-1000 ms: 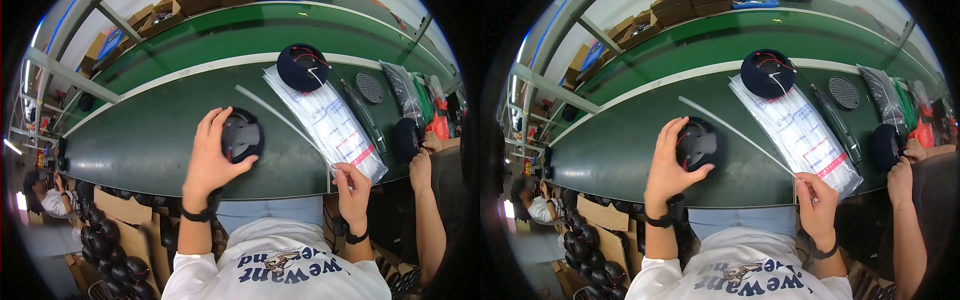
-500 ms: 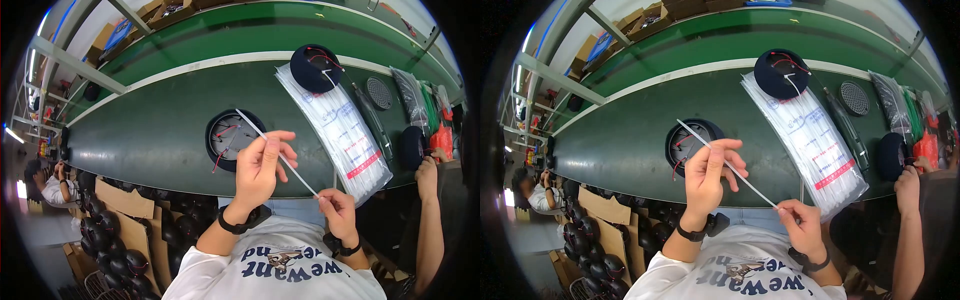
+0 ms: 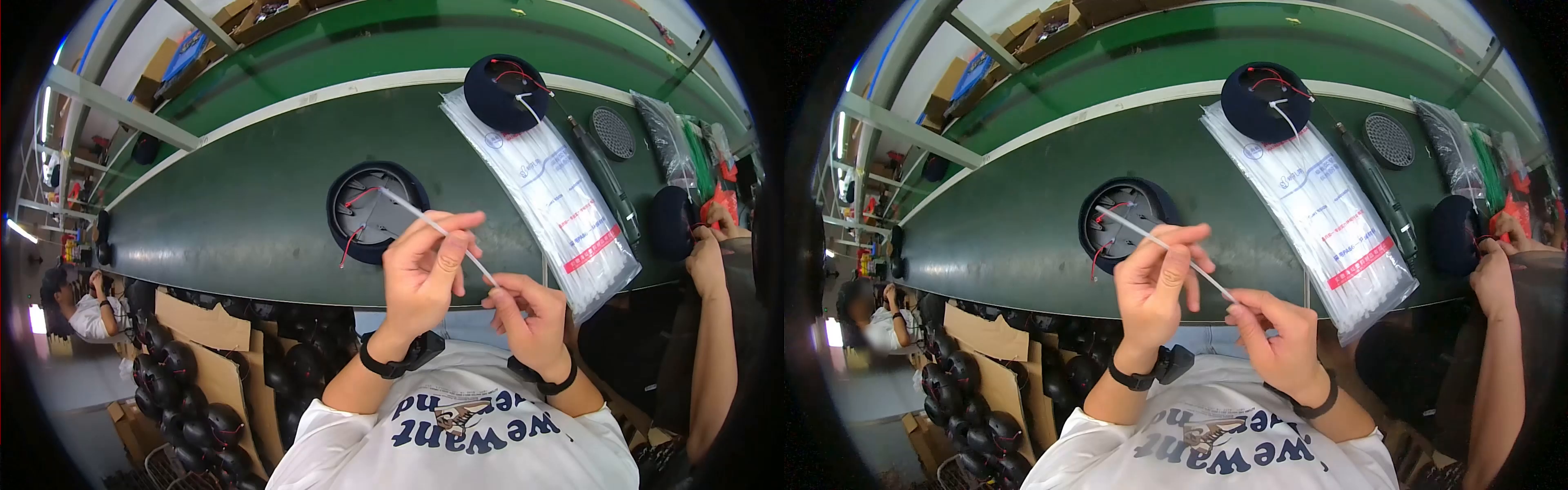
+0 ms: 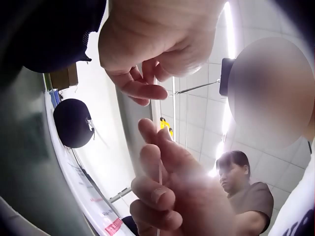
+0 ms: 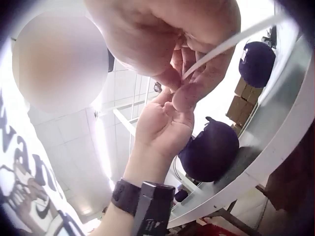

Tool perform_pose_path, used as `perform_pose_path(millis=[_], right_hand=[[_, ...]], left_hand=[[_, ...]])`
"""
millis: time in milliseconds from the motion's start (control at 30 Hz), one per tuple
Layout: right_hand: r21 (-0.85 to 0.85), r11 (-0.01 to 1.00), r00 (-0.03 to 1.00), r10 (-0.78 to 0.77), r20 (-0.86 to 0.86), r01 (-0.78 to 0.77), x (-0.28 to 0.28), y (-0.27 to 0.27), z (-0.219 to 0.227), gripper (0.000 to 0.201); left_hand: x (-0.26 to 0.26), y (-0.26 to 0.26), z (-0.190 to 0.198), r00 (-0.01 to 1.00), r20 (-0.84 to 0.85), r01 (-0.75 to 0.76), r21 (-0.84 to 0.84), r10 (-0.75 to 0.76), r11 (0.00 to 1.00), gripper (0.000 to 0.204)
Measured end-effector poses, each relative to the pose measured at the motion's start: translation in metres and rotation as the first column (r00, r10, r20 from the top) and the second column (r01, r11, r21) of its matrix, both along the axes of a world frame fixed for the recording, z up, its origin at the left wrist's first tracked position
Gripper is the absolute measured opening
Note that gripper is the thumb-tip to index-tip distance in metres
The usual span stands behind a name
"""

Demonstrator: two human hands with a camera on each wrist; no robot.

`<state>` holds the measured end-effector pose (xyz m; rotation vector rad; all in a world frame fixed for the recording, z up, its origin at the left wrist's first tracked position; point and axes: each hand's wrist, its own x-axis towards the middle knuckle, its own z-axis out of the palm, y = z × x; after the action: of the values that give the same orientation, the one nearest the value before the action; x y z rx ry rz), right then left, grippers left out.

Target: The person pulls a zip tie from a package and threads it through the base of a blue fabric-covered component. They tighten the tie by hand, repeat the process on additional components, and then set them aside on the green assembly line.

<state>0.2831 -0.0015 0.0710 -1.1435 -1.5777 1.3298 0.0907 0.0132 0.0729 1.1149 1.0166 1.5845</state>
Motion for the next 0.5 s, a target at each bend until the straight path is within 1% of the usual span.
perform_pose_path(millis=[33,67,100,133,200,267,333,400,500], right_hand=[[-0.013,1.000,1.000,0.007,-0.004,-0.007,-0.001,0.001,0.000,0.018],[-0.026,1.000,1.000,0.014,-0.007,-0.014,-0.001,0.002,0.000,0.018],[-0.040,0.999,1.000,0.021,-0.010,-0.021,-0.001,0.002,-0.001,0.018],[-0.071,0.997,0.999,0.023,-0.030,-0.025,-0.001,0.001,-0.002,0.017],[-0.131,0.991,0.997,0.026,-0.074,-0.035,0.000,-0.001,-0.007,0.015],[0.036,0.999,0.999,-0.003,-0.033,0.004,-0.001,0.002,-0.012,0.014],[0.204,0.978,0.998,-0.053,0.031,0.045,-0.003,0.004,-0.010,0.016],[0.377,0.923,0.985,-0.127,0.119,0.074,-0.005,0.008,0.000,0.021],[0.527,0.842,0.961,-0.229,0.155,0.116,-0.005,0.007,-0.003,0.031]], left_hand=[[-0.003,-0.002,0.002,0.999,0.011,-0.043,-0.004,0.043,0.999,0.027],[-0.007,-0.004,0.001,0.992,0.077,-0.103,0.000,0.102,0.995,0.023],[-0.013,-0.007,0.004,0.987,0.075,-0.141,-0.003,0.141,0.990,0.021],[-0.017,-0.007,0.003,0.982,0.026,-0.190,0.025,0.189,0.981,0.023],[-0.026,-0.006,0.002,0.972,-0.002,-0.237,0.043,0.237,0.971,0.025],[-0.034,-0.006,0.001,0.973,0.040,-0.229,0.019,0.228,0.973,0.025],[-0.038,-0.004,-0.003,0.978,0.129,-0.174,0.051,0.166,0.983,0.022],[-0.040,-0.005,-0.007,0.976,0.188,-0.131,0.081,0.114,0.988,0.018],[-0.041,-0.003,-0.009,0.972,0.225,-0.094,0.135,0.062,0.986,0.013]])
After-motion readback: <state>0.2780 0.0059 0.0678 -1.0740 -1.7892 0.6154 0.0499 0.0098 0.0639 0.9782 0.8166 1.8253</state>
